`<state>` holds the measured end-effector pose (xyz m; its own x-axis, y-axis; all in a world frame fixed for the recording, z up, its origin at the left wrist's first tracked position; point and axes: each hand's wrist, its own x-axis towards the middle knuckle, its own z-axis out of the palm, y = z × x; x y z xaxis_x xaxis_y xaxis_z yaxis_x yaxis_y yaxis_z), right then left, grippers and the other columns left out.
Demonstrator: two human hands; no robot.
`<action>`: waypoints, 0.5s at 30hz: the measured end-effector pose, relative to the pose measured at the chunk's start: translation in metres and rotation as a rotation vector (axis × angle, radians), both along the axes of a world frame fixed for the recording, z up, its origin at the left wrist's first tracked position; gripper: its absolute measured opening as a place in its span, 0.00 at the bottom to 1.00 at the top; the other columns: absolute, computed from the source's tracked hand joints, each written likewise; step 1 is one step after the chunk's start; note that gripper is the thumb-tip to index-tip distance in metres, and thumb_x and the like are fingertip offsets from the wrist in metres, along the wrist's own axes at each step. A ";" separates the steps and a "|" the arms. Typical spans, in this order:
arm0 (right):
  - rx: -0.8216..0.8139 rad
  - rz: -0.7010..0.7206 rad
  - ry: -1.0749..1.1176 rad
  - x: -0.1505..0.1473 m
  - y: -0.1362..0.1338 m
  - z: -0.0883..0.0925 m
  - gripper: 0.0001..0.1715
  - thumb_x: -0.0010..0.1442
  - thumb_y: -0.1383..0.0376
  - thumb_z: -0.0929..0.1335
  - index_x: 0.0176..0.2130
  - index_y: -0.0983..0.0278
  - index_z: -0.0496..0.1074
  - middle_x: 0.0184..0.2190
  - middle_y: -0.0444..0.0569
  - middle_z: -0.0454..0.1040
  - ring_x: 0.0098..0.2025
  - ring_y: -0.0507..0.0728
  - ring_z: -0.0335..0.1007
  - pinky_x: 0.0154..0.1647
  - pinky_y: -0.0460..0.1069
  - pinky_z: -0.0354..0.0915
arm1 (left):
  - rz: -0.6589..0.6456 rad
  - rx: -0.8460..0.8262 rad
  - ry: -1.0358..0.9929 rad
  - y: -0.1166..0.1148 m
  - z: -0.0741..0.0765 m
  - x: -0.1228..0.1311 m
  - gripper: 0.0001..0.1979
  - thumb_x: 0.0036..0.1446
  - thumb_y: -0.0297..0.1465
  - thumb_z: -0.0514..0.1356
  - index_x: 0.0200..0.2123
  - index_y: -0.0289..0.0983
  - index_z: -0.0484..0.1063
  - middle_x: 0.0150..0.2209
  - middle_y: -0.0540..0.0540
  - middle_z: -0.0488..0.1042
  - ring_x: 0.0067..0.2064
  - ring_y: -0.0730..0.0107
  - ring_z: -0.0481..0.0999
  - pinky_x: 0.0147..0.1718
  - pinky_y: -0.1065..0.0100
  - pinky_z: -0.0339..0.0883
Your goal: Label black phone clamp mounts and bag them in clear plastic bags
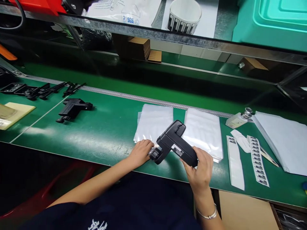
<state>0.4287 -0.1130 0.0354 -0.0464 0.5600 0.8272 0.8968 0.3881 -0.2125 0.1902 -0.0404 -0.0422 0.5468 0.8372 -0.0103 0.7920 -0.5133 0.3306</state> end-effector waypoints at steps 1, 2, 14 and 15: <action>0.013 -0.010 -0.011 0.000 -0.001 0.000 0.31 0.61 0.61 0.70 0.60 0.66 0.62 0.41 0.57 0.73 0.43 0.62 0.71 0.43 0.57 0.70 | -0.003 -0.002 0.008 0.001 0.000 0.001 0.13 0.54 0.28 0.64 0.44 0.38 0.69 0.44 0.43 0.72 0.47 0.55 0.70 0.46 0.58 0.63; 0.021 -0.020 -0.019 -0.001 -0.002 0.000 0.32 0.61 0.60 0.70 0.60 0.66 0.61 0.41 0.57 0.73 0.43 0.62 0.71 0.43 0.57 0.70 | -0.004 -0.005 0.015 0.001 0.001 0.001 0.14 0.54 0.28 0.64 0.45 0.38 0.69 0.44 0.43 0.72 0.47 0.55 0.70 0.46 0.58 0.63; -0.459 0.004 0.447 0.014 -0.002 0.024 0.16 0.62 0.56 0.67 0.46 0.61 0.74 0.41 0.52 0.78 0.42 0.60 0.76 0.39 0.53 0.72 | 0.002 0.017 -0.042 0.003 -0.004 0.001 0.07 0.60 0.34 0.61 0.39 0.38 0.71 0.41 0.44 0.72 0.44 0.56 0.71 0.43 0.60 0.63; -0.509 0.001 0.505 0.015 -0.001 0.027 0.15 0.62 0.56 0.67 0.45 0.60 0.76 0.40 0.51 0.79 0.41 0.60 0.76 0.38 0.52 0.72 | 0.003 0.015 -0.048 0.003 -0.005 0.001 0.07 0.60 0.34 0.61 0.39 0.37 0.71 0.40 0.44 0.72 0.44 0.56 0.71 0.42 0.59 0.63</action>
<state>0.4439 -0.1141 0.0623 0.2724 0.8822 0.3841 0.6409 0.1314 -0.7563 0.1909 -0.0370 -0.0473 0.5437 0.8388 0.0286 0.7770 -0.5160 0.3606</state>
